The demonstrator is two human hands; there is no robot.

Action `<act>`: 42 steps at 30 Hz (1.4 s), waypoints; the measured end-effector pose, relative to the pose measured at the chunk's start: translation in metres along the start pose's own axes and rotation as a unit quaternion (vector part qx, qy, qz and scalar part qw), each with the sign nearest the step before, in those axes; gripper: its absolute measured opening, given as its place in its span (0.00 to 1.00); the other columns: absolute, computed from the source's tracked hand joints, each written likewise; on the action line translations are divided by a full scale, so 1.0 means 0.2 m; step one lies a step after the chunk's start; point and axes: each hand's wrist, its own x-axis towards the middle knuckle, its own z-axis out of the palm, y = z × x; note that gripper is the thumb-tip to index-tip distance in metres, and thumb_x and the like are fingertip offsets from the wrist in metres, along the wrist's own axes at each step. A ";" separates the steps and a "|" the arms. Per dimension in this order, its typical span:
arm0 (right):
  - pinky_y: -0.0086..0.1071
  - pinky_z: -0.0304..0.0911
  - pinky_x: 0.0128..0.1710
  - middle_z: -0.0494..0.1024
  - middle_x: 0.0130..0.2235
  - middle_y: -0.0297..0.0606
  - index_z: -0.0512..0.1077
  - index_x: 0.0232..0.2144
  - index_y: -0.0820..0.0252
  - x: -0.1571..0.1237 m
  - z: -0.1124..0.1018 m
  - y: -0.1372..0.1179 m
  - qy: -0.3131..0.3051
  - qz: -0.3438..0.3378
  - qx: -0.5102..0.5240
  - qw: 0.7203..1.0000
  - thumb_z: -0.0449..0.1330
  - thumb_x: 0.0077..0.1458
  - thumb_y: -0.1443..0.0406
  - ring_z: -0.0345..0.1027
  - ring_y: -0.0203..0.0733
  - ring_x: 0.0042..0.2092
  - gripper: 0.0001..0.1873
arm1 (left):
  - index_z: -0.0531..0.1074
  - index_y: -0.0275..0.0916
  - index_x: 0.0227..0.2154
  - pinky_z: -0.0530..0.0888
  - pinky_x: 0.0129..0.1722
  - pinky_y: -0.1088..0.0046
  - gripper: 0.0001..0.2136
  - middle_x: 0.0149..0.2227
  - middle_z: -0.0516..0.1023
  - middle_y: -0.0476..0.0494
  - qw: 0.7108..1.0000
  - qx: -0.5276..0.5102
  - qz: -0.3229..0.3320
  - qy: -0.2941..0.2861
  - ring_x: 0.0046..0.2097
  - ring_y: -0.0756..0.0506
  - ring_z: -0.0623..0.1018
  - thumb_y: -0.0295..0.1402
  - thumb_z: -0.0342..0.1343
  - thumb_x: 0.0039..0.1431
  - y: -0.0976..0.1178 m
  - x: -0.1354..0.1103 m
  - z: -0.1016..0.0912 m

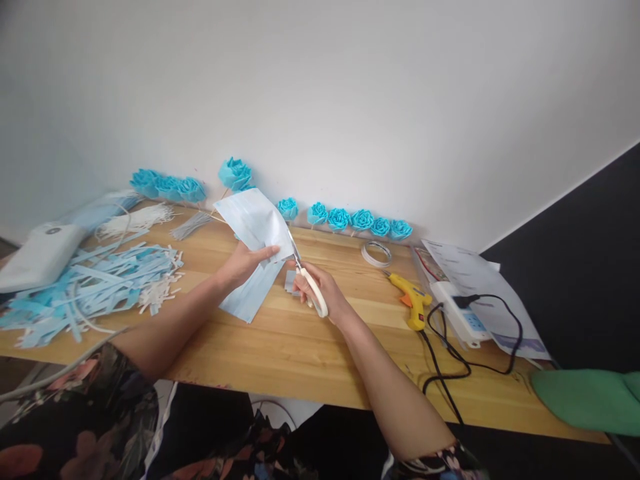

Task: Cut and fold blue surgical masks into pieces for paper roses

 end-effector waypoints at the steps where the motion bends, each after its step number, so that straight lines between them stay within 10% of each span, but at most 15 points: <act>1: 0.27 0.57 0.21 0.70 0.30 0.34 0.69 0.53 0.63 0.00 0.00 0.00 0.001 -0.002 0.000 1.000 0.61 0.53 0.44 0.62 0.31 0.24 0.36 | 0.71 0.34 0.42 0.70 0.55 0.54 0.24 0.43 0.78 0.37 1.000 -0.001 0.000 0.001 0.53 0.36 0.75 0.39 0.70 0.43 0.00 0.00 0.00; 42: 0.25 0.50 0.17 0.69 0.23 0.29 0.71 0.53 0.65 0.00 0.02 -0.02 0.056 0.094 0.048 0.993 0.65 0.47 0.51 0.54 0.27 0.18 0.35 | 0.72 0.34 0.50 0.70 0.56 0.58 0.26 0.53 0.77 0.35 0.999 -0.019 -0.035 0.005 0.55 0.36 0.75 0.40 0.67 0.49 -0.06 0.03 -0.05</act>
